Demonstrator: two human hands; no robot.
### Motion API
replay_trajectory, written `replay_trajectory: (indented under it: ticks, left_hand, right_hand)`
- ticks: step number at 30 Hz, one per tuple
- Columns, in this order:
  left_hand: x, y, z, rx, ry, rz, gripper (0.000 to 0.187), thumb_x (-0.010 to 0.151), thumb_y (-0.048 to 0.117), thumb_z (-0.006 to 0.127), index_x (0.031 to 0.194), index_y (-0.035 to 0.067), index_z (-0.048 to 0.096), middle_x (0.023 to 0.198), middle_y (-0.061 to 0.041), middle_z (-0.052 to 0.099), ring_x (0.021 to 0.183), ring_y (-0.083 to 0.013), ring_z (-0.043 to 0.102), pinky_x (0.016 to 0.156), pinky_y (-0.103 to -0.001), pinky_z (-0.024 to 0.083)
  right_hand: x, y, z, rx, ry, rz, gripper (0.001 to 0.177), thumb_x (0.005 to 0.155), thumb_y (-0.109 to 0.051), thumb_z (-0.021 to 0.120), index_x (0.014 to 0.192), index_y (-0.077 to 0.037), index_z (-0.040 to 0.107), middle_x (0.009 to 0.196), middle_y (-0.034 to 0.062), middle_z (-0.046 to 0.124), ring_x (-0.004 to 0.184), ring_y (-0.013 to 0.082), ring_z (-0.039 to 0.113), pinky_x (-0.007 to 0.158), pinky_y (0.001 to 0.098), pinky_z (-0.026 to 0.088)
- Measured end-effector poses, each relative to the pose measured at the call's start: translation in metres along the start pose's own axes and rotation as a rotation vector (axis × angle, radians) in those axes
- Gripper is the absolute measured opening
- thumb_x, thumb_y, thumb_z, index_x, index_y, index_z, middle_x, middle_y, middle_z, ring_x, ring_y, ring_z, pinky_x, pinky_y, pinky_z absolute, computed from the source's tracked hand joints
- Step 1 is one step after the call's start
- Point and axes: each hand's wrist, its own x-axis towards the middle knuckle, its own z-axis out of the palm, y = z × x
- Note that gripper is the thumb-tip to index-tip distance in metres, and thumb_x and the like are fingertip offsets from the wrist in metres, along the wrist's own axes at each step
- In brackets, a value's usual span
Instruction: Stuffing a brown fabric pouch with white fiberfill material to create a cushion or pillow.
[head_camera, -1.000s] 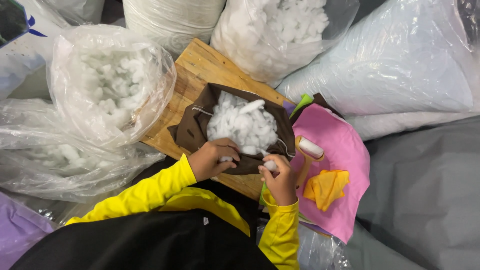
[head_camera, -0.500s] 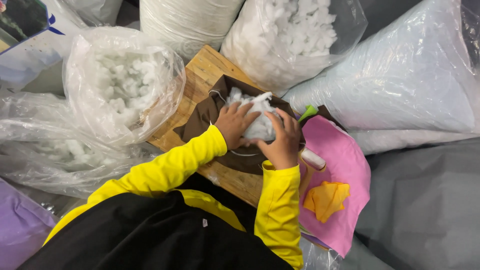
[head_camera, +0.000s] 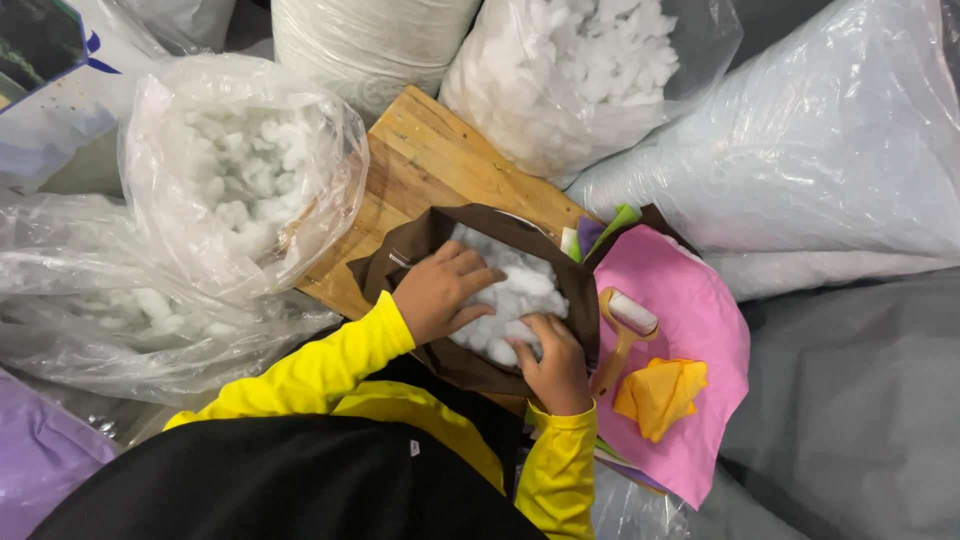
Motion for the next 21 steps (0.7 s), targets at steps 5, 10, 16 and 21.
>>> replay_trajectory:
  ticks: [5, 10, 16, 21]
  left_hand:
    - [-0.015, -0.03, 0.087, 0.215, -0.29, -0.164, 0.062, 0.078, 0.049, 0.08, 0.13, 0.021, 0.061, 0.134, -0.007, 0.053, 0.118, -0.0375, 0.058, 0.087, -0.049, 0.054]
    - [-0.038, -0.044, 0.12, 0.276, -0.307, -0.158, 0.042, 0.093, 0.046, 0.067, 0.116, 0.011, 0.068, 0.116, -0.013, 0.066, 0.102, -0.0348, 0.07, 0.075, -0.041, 0.06]
    - [-0.018, -0.036, 0.044, 0.486, -0.359, -0.265, 0.01, 0.083, 0.011, 0.069, 0.088, 0.017, 0.076, 0.083, -0.002, 0.07, 0.07, -0.0228, 0.073, 0.048, -0.034, 0.057]
    - [0.002, -0.006, 0.006, 0.172, -0.051, -0.042, 0.061, 0.088, 0.061, 0.066, 0.132, 0.019, 0.062, 0.14, -0.011, 0.051, 0.131, -0.039, 0.05, 0.1, -0.049, 0.044]
  right_hand:
    - [0.027, -0.039, -0.002, -0.236, 0.383, -0.098, 0.026, 0.091, -0.025, 0.075, 0.113, -0.015, 0.065, 0.119, 0.0049, 0.056, 0.096, 0.026, 0.066, 0.08, 0.0375, 0.057]
    - [0.057, 0.016, 0.04, -0.412, 0.227, -0.142, 0.021, 0.099, -0.036, 0.062, 0.113, -0.023, 0.072, 0.119, 0.0031, 0.062, 0.115, 0.029, 0.061, 0.079, 0.0439, 0.052]
    - [0.052, 0.066, 0.031, -0.511, 0.236, 0.162, 0.024, 0.09, -0.035, 0.07, 0.109, -0.021, 0.074, 0.103, 0.0083, 0.066, 0.1, 0.0356, 0.065, 0.075, 0.0523, 0.054]
    - [0.04, 0.002, 0.006, -0.046, 0.349, -0.145, 0.032, 0.093, -0.024, 0.073, 0.123, -0.015, 0.07, 0.119, 0.0087, 0.064, 0.113, 0.0335, 0.063, 0.096, 0.0447, 0.051]
